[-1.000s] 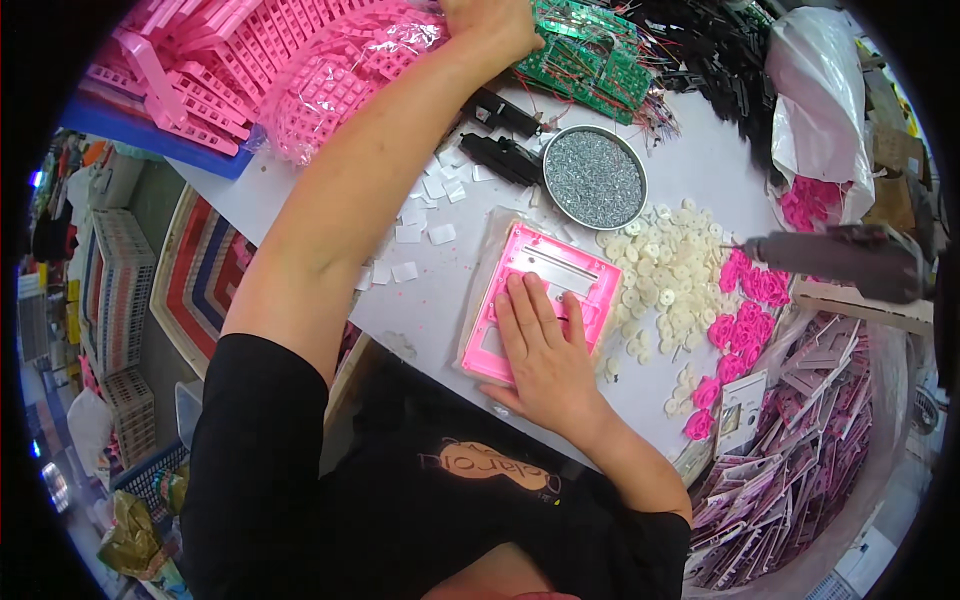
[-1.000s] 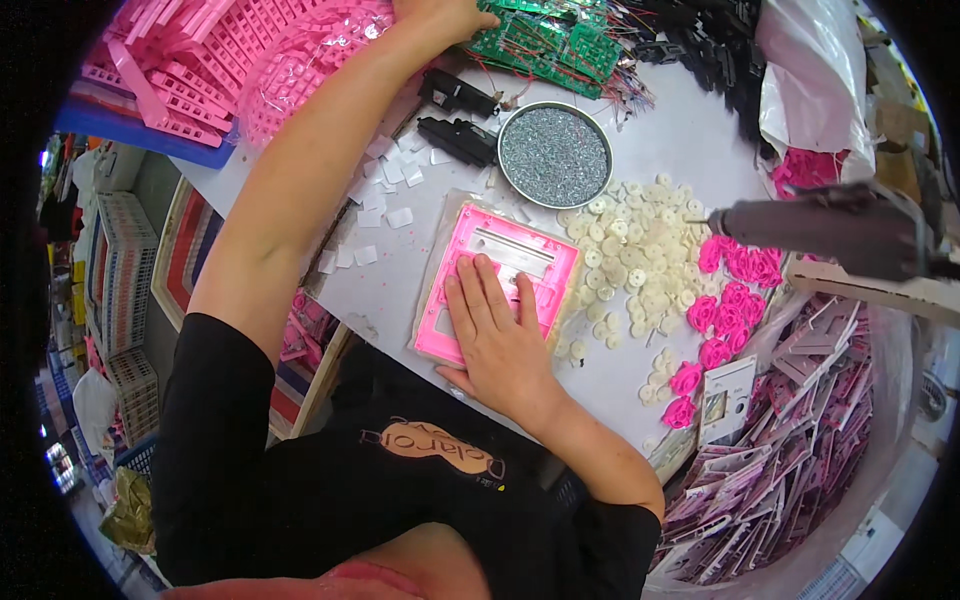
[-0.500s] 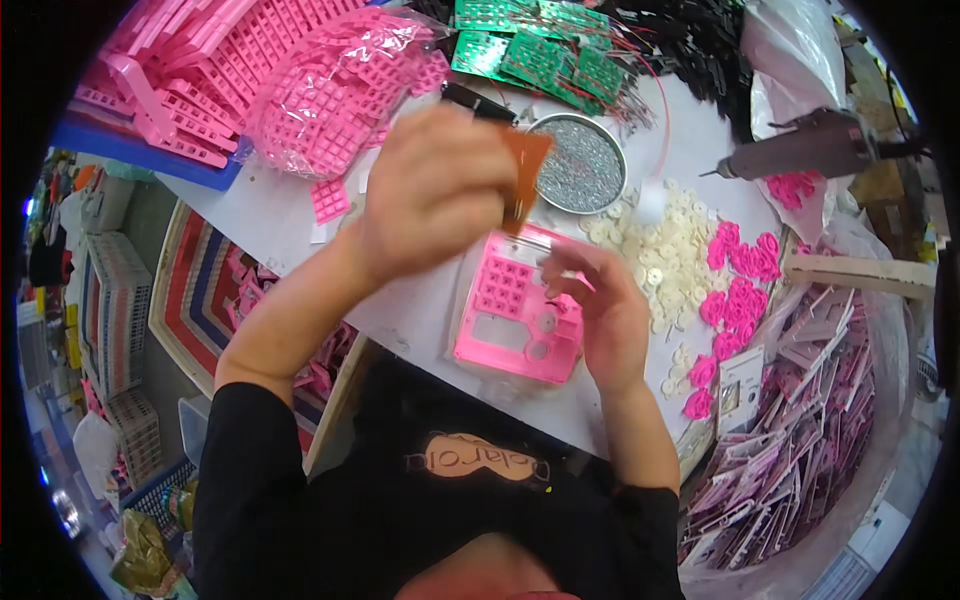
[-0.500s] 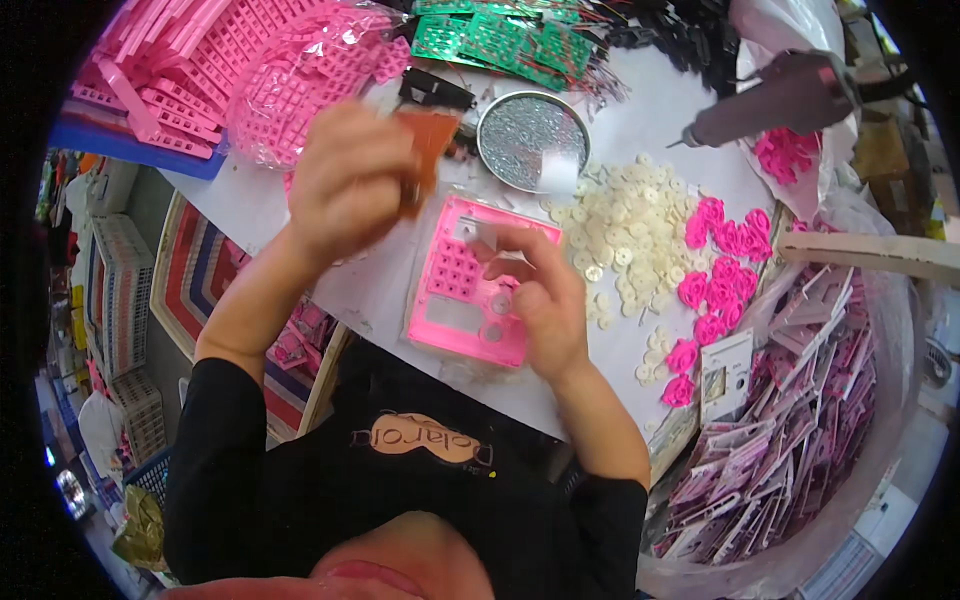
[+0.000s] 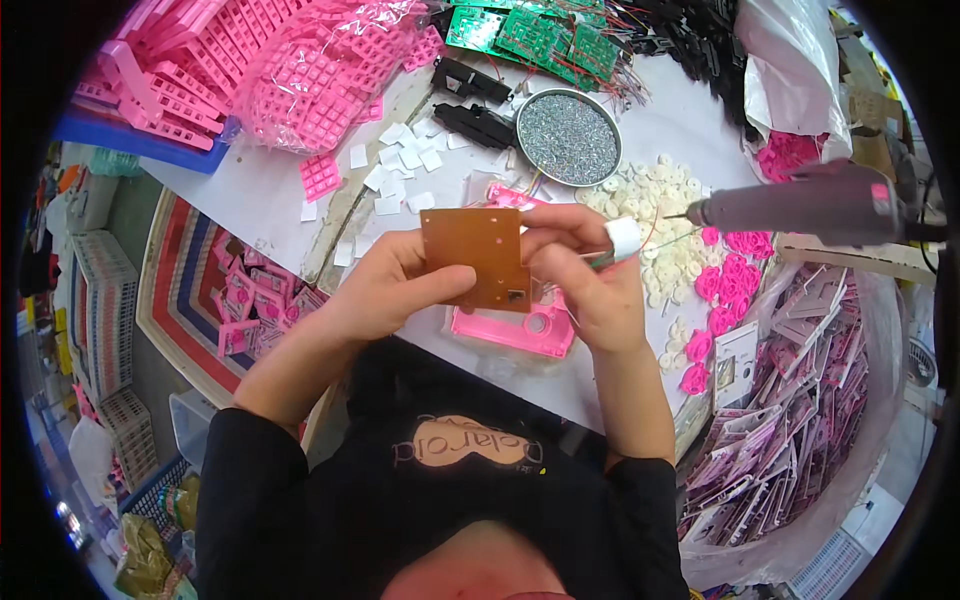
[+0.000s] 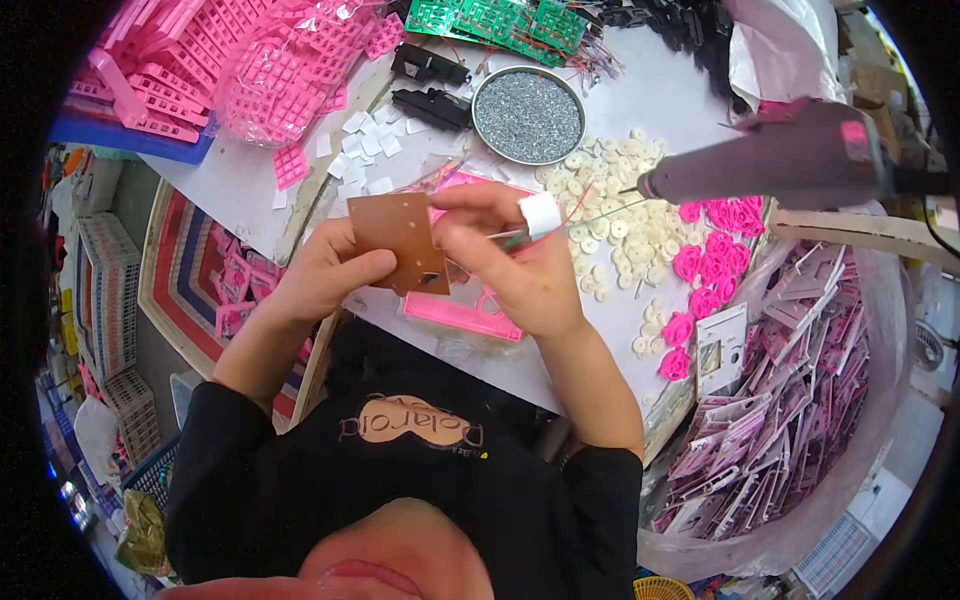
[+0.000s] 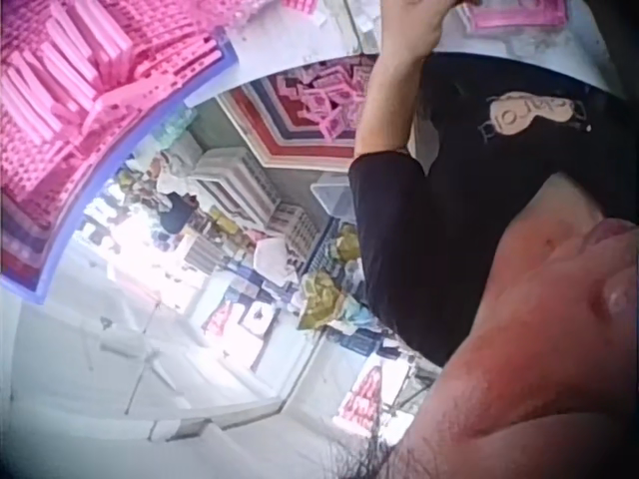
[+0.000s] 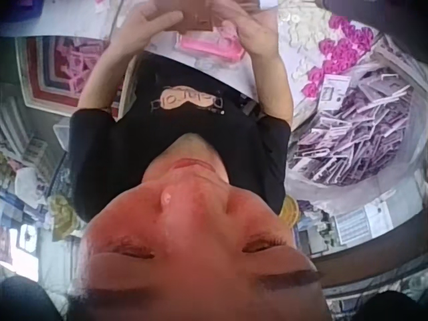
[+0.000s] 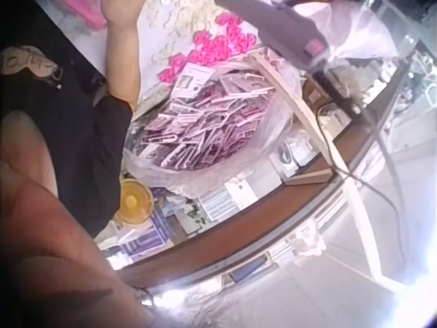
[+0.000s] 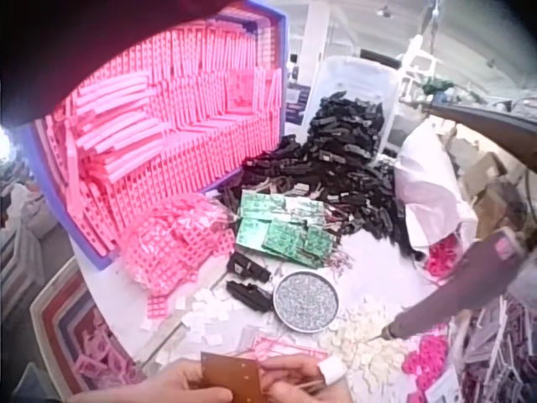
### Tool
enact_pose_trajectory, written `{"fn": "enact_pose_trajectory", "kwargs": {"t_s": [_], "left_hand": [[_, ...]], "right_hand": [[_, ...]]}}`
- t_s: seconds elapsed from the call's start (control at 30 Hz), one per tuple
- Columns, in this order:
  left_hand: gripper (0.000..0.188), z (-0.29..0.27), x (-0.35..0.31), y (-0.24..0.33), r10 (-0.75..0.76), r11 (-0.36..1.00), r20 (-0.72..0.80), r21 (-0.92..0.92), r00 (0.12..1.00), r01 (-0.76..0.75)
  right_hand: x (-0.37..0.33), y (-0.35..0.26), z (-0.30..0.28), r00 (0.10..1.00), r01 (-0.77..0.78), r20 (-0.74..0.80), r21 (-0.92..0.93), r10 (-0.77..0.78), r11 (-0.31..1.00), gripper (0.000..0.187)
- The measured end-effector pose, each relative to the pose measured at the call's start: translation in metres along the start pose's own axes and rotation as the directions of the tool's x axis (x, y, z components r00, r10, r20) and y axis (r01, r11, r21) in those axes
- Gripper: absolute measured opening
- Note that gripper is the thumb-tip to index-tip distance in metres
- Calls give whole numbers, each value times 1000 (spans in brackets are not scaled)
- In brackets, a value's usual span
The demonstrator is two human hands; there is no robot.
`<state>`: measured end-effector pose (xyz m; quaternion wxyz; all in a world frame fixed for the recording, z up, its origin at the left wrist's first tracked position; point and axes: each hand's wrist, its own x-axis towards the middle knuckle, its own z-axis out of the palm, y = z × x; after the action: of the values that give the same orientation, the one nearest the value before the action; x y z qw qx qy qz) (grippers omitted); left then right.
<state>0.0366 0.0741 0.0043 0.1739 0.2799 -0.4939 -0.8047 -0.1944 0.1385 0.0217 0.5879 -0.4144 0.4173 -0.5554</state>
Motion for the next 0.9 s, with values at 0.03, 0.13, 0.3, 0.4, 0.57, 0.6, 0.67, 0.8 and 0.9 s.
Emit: {"fn": "enact_pose_trajectory", "kwargs": {"t_s": [0.03,0.13,0.3,0.4,0.57,0.6,0.67,0.8,0.9], "left_hand": [[37,-1,1,-6,24,999,-41,-44,999,-26],[36,-1,1,-19,70,983,-134,-157,988,-91],[38,5,8,-35,163,910,-213,-346,963,-230],[38,4,11,-43,232,884,-195,-367,953,-290],[36,5,13,-47,227,881,-155,-389,962,-270],[35,4,13,-48,235,873,-141,-405,962,-272],[34,1,13,-55,266,860,-184,-398,946,-320],[34,-2,16,-55,429,826,-180,-317,885,-466],[38,0,14,-56,466,823,-215,-251,858,-509]], "right_hand": [[-3,4,-5,996,65,-53,-15,-66,998,21],[-14,12,-12,953,198,-208,-120,-220,973,15],[-31,31,-18,849,405,-113,-487,-516,774,14],[-33,32,-5,908,195,-355,-116,-224,974,16],[-30,29,-13,939,142,-336,162,-80,977,29],[-29,25,-13,935,76,-355,201,0,977,31],[-29,25,-11,916,12,-397,164,55,986,33],[-34,24,-10,908,-76,-413,13,75,997,35],[-33,25,-13,902,-204,-390,-15,182,979,32]]}}
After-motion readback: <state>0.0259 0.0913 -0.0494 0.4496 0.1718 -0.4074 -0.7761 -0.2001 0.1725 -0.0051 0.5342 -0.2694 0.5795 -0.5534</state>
